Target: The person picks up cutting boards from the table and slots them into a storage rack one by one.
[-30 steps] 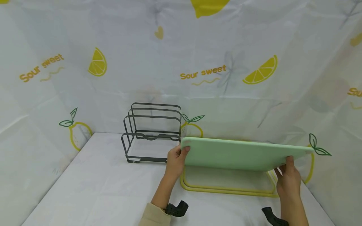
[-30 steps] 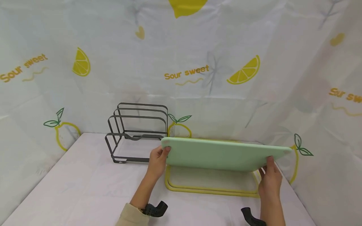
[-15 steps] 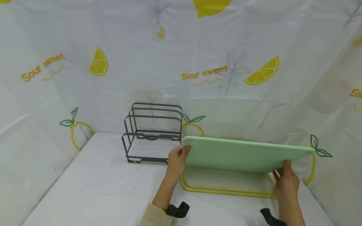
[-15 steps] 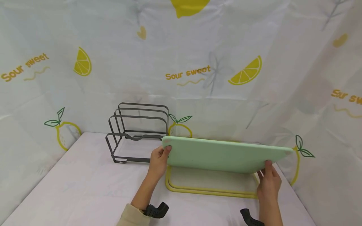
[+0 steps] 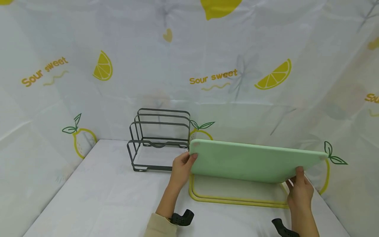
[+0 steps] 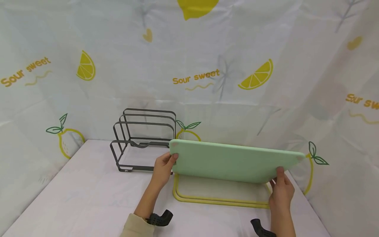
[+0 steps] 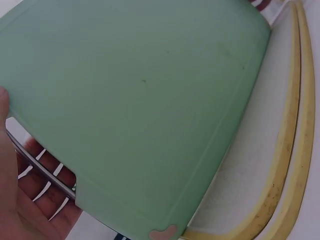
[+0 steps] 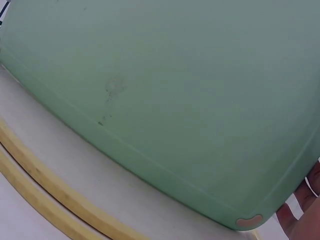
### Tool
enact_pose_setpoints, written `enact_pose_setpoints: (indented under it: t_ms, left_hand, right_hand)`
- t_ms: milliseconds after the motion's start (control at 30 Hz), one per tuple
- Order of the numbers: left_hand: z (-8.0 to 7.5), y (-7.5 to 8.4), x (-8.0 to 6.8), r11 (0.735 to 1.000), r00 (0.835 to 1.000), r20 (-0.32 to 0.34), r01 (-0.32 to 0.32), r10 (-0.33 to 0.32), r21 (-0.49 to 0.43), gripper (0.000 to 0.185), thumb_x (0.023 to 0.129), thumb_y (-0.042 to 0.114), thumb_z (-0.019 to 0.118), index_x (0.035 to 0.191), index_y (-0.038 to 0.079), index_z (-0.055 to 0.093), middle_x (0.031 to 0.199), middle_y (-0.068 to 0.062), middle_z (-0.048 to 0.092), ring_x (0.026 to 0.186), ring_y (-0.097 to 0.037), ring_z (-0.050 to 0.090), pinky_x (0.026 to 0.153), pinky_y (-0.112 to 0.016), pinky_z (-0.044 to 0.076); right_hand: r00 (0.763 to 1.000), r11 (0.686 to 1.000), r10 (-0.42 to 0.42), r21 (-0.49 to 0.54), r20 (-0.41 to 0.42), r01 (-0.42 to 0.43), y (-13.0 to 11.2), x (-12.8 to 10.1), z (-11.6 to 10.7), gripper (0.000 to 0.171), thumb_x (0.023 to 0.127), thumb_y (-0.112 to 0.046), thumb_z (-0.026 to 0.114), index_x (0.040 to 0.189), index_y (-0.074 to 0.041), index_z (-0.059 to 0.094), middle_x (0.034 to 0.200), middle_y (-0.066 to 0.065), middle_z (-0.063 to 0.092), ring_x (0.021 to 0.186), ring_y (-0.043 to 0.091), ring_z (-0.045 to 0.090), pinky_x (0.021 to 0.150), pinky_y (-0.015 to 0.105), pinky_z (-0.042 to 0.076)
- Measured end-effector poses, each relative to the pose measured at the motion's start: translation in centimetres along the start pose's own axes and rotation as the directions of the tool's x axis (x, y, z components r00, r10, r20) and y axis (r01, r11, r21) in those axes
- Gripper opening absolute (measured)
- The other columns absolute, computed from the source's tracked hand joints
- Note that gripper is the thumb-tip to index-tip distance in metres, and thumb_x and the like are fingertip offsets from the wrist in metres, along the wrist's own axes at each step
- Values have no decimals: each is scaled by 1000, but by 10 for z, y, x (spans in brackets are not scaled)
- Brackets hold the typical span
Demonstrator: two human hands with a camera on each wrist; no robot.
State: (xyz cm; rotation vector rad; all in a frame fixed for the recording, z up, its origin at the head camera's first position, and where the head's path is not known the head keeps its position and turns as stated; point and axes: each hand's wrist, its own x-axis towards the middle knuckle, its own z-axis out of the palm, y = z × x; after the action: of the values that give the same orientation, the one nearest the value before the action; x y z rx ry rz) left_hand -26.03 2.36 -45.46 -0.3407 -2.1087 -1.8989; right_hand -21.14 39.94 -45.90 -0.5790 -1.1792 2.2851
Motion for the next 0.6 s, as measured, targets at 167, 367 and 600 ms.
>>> enact_pose_setpoints:
  t_ms: [167, 367, 600]
  left_hand:
    - [-1, -1, 1, 1000, 1000, 5, 13, -13, -21, 21, 100, 25, 65, 101, 6, 75, 101, -11, 76, 90, -11, 65, 81, -24, 55]
    - [0, 0, 1, 1000, 1000, -12, 19, -20, -22, 27, 98, 32, 67, 92, 6, 72, 92, -11, 73, 84, -10, 62, 77, -23, 53]
    - [3, -2, 1, 998, 999, -45, 17, -20, -55, 25, 98, 29, 68, 99, 5, 74, 97, -13, 76, 87, -14, 69, 78, -21, 55]
  right_hand:
    - [1000, 1000, 9, -26, -14, -9, -2, -1, 2, 17, 95, -35, 68, 92, -19, 76, 83, -9, 69, 87, 4, 62, 104, 24, 35]
    - [999, 996, 20, -84, -37, -23, -5, -3, 2, 19, 94, -37, 69, 90, -21, 77, 90, -11, 66, 92, 2, 61, 106, 26, 33]
    - [997, 992, 58, -107, -57, -64, -8, -3, 3, 19, 92, -40, 69, 88, -23, 76, 83, -11, 67, 89, 1, 62, 105, 26, 34]
